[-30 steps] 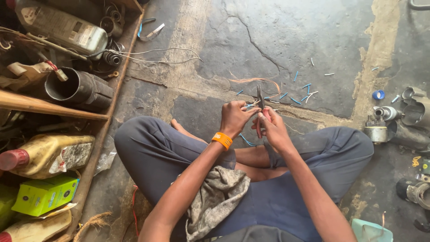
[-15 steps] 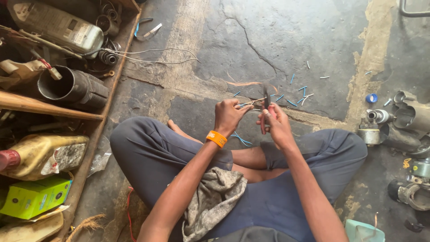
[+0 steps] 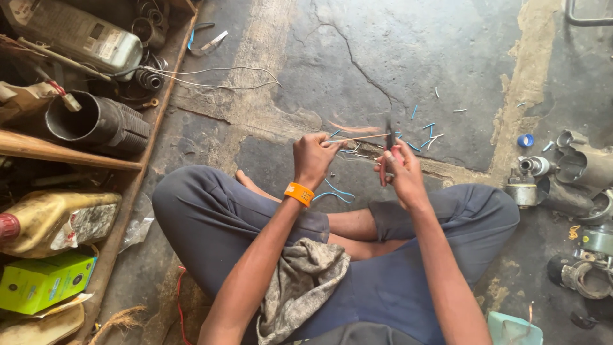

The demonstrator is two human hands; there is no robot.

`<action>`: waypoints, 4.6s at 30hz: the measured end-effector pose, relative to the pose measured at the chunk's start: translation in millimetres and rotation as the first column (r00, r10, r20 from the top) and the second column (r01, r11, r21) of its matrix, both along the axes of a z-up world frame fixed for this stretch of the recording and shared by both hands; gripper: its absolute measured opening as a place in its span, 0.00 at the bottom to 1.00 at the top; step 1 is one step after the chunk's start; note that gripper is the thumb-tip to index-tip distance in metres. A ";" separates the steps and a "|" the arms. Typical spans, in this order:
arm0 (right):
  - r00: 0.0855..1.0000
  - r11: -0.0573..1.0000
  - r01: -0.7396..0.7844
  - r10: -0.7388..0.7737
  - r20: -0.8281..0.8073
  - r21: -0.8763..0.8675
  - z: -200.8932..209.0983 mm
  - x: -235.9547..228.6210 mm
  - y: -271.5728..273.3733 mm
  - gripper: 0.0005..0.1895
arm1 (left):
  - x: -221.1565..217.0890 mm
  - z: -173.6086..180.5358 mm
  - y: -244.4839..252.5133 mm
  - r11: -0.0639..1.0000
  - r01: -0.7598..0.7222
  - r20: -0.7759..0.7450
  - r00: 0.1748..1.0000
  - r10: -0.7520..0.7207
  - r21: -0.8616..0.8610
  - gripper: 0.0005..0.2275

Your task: The person sits on the floor and uses pliers to strip the insulation from several copper and blue wires. They repeatedly grip the wire ends, pull the insulation off, and drop the stripped pieces onto the floor.

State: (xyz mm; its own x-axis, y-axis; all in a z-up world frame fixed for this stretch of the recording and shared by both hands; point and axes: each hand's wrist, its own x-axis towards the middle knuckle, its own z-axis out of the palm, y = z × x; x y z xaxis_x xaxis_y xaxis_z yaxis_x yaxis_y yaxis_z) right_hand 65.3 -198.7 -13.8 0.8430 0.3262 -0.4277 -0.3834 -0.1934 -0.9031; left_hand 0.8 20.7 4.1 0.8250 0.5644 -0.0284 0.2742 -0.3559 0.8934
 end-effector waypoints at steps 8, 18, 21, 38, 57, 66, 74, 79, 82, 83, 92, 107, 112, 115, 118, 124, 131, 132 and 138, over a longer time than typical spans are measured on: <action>0.989 0.999 0.025 -0.021 0.144 -0.022 -0.4 6.5 -6.7 0.23 | 3.6 4.0 11.9 0.997 -0.055 0.011 0.998 0.055 -0.055 0.18; 0.989 0.993 0.064 -0.077 0.126 0.103 4.1 6.3 -7.8 0.21 | 2.8 7.0 17.8 0.996 -0.068 -0.009 0.998 0.068 -0.057 0.23; 0.988 0.992 0.070 -0.083 0.127 0.102 1.3 10.1 -11.2 0.20 | 4.9 7.2 18.8 0.996 -0.073 0.000 0.997 0.073 -0.059 0.23; 0.984 0.991 0.127 -0.132 0.121 0.047 -11.4 16.2 -29.9 0.20 | -0.2 10.3 62.9 0.965 -0.191 -0.008 0.981 0.193 -0.182 0.20; 0.991 0.983 0.129 -0.125 -0.038 0.131 -16.6 55.0 -112.8 0.16 | -42.6 11.5 163.2 0.954 -0.264 0.136 0.960 0.246 0.142 0.21; 0.952 0.980 -0.075 0.126 -0.278 0.185 18.9 3.8 -26.6 0.21 | -25.0 10.2 77.5 0.985 0.167 -0.067 0.983 -0.169 -0.042 0.23; 0.903 0.948 -0.299 0.318 -0.290 0.109 35.8 -15.6 -7.9 0.24 | -26.7 4.0 90.0 0.717 0.106 0.065 0.994 -0.085 -0.689 0.22; 0.899 0.933 -0.333 0.358 -0.250 0.138 38.0 -7.7 -0.6 0.24 | -25.4 23.0 84.9 0.640 0.177 0.088 0.982 -0.168 -0.748 0.24; 0.939 0.948 -0.246 0.285 -0.192 0.203 29.3 -7.6 -2.7 0.23 | -26.3 25.9 81.5 0.648 0.195 0.093 0.978 -0.188 -0.736 0.23; 0.953 0.950 -0.209 0.251 -0.169 0.231 28.6 -6.7 -3.5 0.22 | -26.3 25.6 80.6 0.654 0.198 0.096 0.977 -0.189 -0.730 0.23; 0.969 0.969 -0.237 0.232 0.088 0.063 86.4 -5.6 19.7 0.22 | -28.2 6.9 62.2 0.676 0.489 0.056 0.830 -0.555 -0.551 0.24; 0.881 0.884 -0.466 0.459 0.110 0.042 62.5 25.2 -25.6 0.13 | -36.7 38.3 142.9 0.477 -0.072 0.160 0.889 0.428 -0.876 0.21; 0.881 0.878 -0.472 0.468 0.066 0.078 63.9 30.5 -38.9 0.13 | -37.6 43.0 126.7 0.607 -0.125 0.168 0.900 0.403 -0.785 0.20; 0.927 0.927 -0.374 0.373 0.039 0.031 52.7 35.7 -39.0 0.13 | -33.6 42.8 125.3 0.639 -0.123 0.136 0.930 0.340 -0.759 0.19; 0.976 0.980 -0.199 0.197 -0.095 -0.018 33.2 43.5 -36.6 0.12 | -32.1 34.4 119.3 0.954 -0.127 0.122 0.979 0.165 -0.271 0.23; 0.923 0.952 -0.002 0.119 0.365 -0.305 11.9 58.9 -54.4 0.17 | -29.2 10.0 88.7 0.951 0.124 -0.357 0.934 -0.015 0.284 0.19; 0.933 0.750 0.335 -0.182 -0.310 0.570 7.4 68.3 -87.2 0.11 | -28.2 4.2 89.3 0.922 0.140 -0.389 0.921 0.012 0.360 0.16; 0.917 0.687 0.340 -0.089 -0.389 0.643 4.6 68.0 -86.9 0.10 | -27.4 5.3 90.6 0.927 0.123 -0.387 0.922 0.026 0.355 0.15; 0.969 0.750 0.132 0.040 -0.244 0.648 27.5 57.1 -78.3 0.29 | -27.4 16.4 96.4 0.938 0.033 -0.406 0.906 0.117 0.344 0.17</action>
